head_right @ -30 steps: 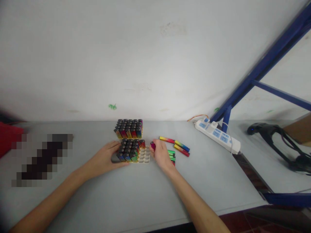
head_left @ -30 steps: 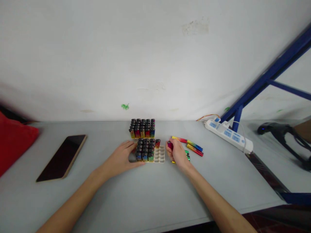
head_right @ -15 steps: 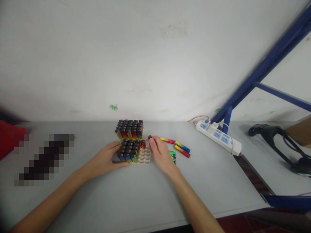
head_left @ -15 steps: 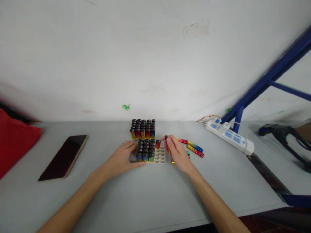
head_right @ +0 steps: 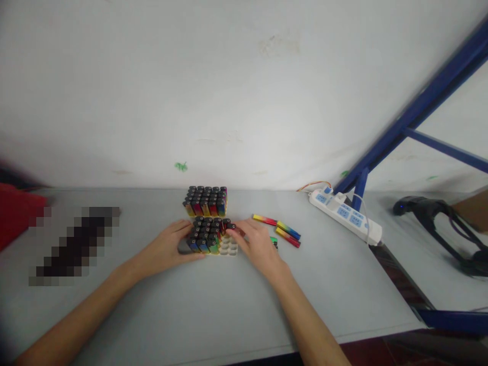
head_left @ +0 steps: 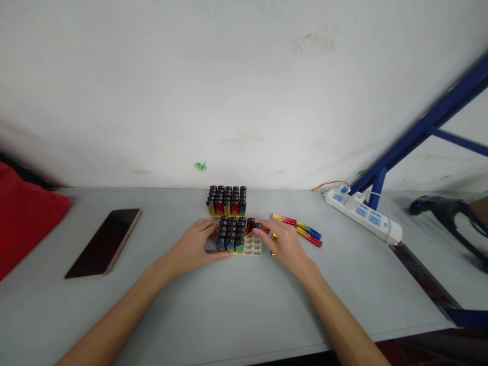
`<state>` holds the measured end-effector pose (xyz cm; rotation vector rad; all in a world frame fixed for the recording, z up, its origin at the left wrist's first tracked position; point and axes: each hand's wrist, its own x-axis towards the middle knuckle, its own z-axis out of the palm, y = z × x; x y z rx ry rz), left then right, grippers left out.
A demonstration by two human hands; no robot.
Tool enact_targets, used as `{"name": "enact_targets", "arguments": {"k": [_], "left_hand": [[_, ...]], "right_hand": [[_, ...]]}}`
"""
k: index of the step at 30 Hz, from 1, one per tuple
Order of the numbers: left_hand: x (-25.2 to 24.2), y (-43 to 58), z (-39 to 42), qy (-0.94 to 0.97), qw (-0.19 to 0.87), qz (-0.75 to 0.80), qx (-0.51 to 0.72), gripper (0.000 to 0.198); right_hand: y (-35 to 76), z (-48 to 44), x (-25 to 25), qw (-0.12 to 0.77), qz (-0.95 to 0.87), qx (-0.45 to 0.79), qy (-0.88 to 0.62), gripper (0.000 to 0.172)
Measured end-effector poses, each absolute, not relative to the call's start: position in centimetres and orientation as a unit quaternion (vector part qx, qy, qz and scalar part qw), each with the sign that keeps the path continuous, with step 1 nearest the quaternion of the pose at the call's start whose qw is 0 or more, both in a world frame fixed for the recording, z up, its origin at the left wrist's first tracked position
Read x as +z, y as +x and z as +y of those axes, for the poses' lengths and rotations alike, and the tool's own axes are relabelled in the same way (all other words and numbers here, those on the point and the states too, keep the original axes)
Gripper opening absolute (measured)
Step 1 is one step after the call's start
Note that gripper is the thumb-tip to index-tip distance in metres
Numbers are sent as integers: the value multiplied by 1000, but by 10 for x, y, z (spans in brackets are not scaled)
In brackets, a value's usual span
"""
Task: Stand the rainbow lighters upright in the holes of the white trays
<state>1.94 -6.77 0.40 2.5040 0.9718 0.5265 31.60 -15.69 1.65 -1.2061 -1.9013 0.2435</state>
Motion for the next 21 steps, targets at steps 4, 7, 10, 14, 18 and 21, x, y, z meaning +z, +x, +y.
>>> {"name": "enact_targets", "arguments": {"k": [4,7,10,14,18,21], "left_hand": [[5,20,-68,898,197,346,187,57],[4,21,-68,898,199,344,187,55],[4,21,-68,896,202,350,183,61],[5,19,-69,892,214,348,190,70],[6,19,-68,888,226,349,196,75],[6,20,-67,889,227,348,194,62]], "right_hand": [[313,-156,17,344,-793,67,-499,23],[309,-155,20,279,-781,42,-558,28],[316,-153,24,280,-758,84,-583,37],[356,-156,32,347,-728,174,-565,41],[402,-161,38,339,-698,182,-604,35],[421,-166,39,308,-698,207,-613,27]]}}
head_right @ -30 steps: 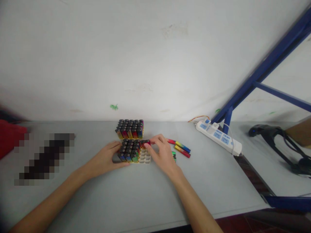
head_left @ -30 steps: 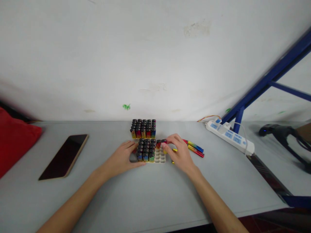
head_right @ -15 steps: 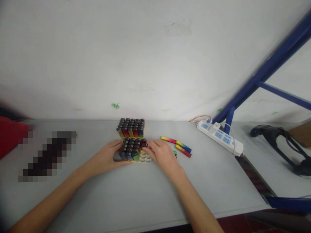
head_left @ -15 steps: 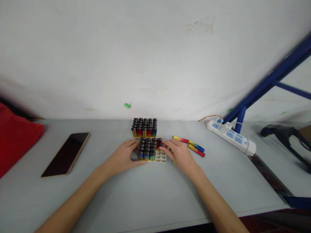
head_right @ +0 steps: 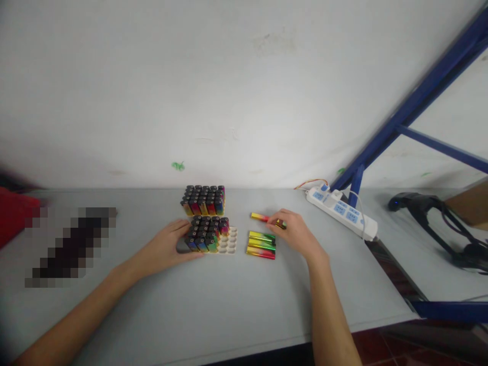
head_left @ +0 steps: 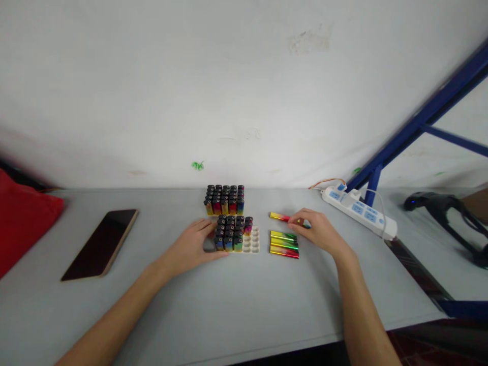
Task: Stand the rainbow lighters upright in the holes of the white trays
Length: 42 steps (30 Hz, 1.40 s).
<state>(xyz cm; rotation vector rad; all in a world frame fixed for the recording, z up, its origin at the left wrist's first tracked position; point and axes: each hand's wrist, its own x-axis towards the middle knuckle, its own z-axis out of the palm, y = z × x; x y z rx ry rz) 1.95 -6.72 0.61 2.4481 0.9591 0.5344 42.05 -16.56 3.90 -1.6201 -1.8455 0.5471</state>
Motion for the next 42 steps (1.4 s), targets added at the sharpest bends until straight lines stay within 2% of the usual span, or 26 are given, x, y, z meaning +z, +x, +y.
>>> {"name": "enact_targets", "arguments": {"k": [5,9,12,15,19,22,25,30,42], "left_hand": [[5,20,-66,896,217,344,176,54],[5,20,-66,891,223,350,183,55],[6,19,-67,891,225,345,191,63],[5,19,-67,892,225,342,192,67],[2,19,-65,891,218,349,192,64],[2,19,-65,893,212,353,180,56],[4,20,-66,895,209,352,175,55],[8,20,-67,895,207,353,175,55],[3,19,-66,899,204,335,194,56]], "right_hand": [[422,-169,31,239,-708,235,-622,10],[416,-168,25,227,-711,216,-629,8],[409,-165,28,299,-702,209,-612,9],[396,-162,34,426,-635,232,-601,25],[369,-158,43,603,-465,361,-538,46],[346,-156,47,657,-377,448,-474,55],[328,-156,48,659,-352,500,-438,60],[315,-159,44,612,-374,553,-423,58],[314,-160,40,570,-421,542,-451,54]]}}
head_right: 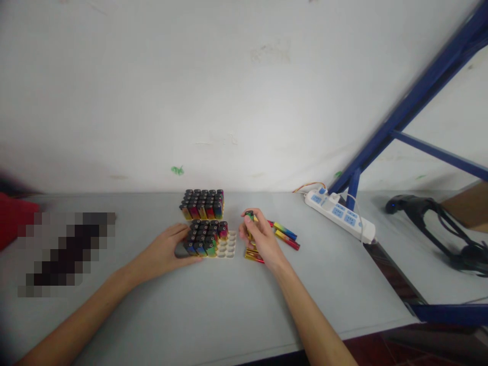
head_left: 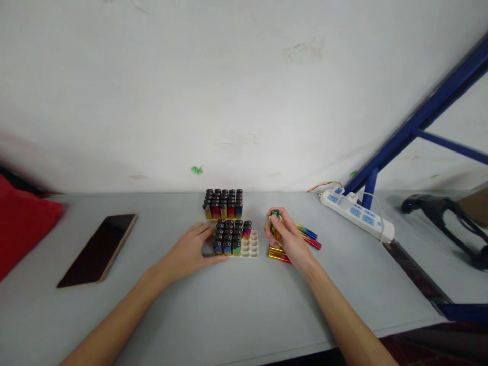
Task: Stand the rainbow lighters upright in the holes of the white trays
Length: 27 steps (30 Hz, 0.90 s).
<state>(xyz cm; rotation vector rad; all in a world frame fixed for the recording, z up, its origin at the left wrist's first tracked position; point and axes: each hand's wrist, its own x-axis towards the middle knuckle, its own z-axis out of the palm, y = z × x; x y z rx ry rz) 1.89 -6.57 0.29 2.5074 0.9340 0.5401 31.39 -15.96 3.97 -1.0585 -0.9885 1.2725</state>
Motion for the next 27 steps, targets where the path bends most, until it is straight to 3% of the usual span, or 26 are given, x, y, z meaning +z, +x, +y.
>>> {"name": "enact_targets", "arguments": {"k": [6,12,21,27], "left_hand": [[5,20,-67,897,205,339,196,55],[6,20,-67,895,214,342,191,53],[5,20,-67,892,221,346,189,54],[4,19,-67,895,211,345,189,53]], "right_hand": [[310,-161,36,541,-400,606,-425,57],[307,-157,31,524,-361,621,-458,74],[310,-153,17,547,-345,559,-518,56],[306,-153,24,544,-330,582,-507,70]]}}
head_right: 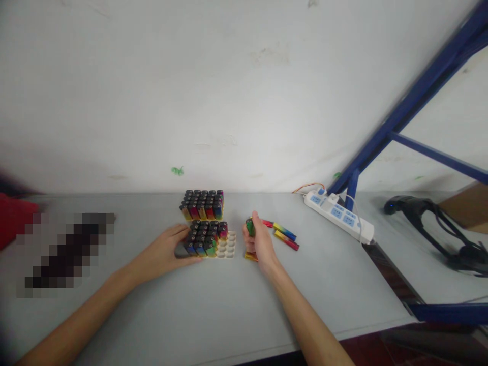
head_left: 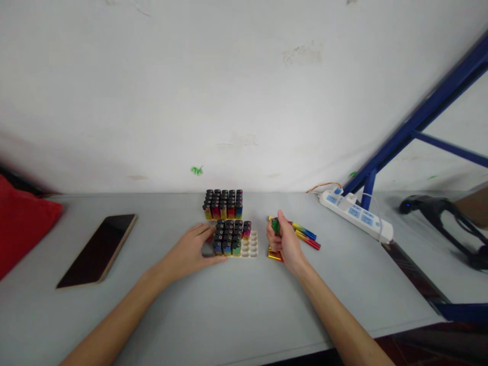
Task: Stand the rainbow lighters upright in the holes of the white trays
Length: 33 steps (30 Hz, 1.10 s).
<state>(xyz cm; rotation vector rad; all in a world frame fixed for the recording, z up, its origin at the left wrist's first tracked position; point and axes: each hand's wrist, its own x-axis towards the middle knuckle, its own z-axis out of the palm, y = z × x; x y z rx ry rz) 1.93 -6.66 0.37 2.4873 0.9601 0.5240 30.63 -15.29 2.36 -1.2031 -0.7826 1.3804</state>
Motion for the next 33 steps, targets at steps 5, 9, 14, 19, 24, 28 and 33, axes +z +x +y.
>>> {"name": "enact_targets", "arguments": {"k": [5,9,14,19,24,28,33], "left_hand": [[2,20,-66,900,196,333,200,53],[1,20,-66,902,189,338,193,51],[1,20,-67,900,196,335,199,48],[1,20,-67,898,202,338,198,51],[-1,20,-66,896,204,342,195,52],[-1,19,-67,895,204,346,195,52],[0,19,-67,898,201,336,202,54]], "right_hand": [[305,-159,25,556,-433,493,-511,70],[306,-165,24,510,-583,365,-518,53],[309,-165,23,469,-705,185,-499,38],[311,-163,17,466,-716,149,-497,35],[308,-162,11,477,-719,119,-491,29],[309,-164,14,446,-746,97,-485,30],[310,-165,20,330,-804,45,-492,32]]}}
